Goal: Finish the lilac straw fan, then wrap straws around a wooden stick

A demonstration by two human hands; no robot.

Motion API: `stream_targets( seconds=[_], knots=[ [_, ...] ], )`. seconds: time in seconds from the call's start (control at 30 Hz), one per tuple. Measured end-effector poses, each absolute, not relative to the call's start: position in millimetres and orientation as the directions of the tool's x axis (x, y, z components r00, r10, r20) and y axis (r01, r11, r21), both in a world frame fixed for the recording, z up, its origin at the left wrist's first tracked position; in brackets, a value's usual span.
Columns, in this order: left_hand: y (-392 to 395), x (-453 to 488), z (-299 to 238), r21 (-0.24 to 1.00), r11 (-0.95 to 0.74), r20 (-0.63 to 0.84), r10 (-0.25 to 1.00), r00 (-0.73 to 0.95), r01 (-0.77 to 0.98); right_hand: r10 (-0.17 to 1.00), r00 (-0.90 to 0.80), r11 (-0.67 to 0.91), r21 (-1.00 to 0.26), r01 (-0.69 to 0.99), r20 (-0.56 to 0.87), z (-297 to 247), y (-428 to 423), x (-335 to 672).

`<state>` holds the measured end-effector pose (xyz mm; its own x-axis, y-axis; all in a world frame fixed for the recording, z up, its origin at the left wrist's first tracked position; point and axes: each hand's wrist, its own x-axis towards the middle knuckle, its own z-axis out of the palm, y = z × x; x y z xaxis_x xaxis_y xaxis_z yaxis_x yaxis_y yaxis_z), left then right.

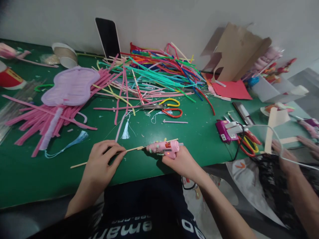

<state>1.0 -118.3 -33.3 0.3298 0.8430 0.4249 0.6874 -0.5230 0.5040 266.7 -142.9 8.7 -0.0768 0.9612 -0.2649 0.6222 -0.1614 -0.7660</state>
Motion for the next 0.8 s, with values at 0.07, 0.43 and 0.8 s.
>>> stream_targets(
  seconds=[0.07, 0.43, 0.8],
  knots=[
    [-118.0, 1.4, -33.4, 0.502, -0.527, 0.426, 0.841, 0.335, 0.686, 0.953, -0.092, -0.173, -0.771, 0.613, -0.287, 9.2, -142.7, 266.3],
    [-118.2, 1.3, -33.8, 0.512, -0.518, 0.423, 0.846, 0.323, 0.686, 0.947, -0.069, -0.207, -0.760, 0.616, -0.314, 10.1, -144.5, 265.7],
    [-117.4, 1.7, -32.6, 0.521, -0.507, 0.412, 0.854, 0.317, 0.686, 0.962, -0.040, -0.189, -0.765, 0.615, -0.269, 6.5, -145.0, 266.8]
  ],
)
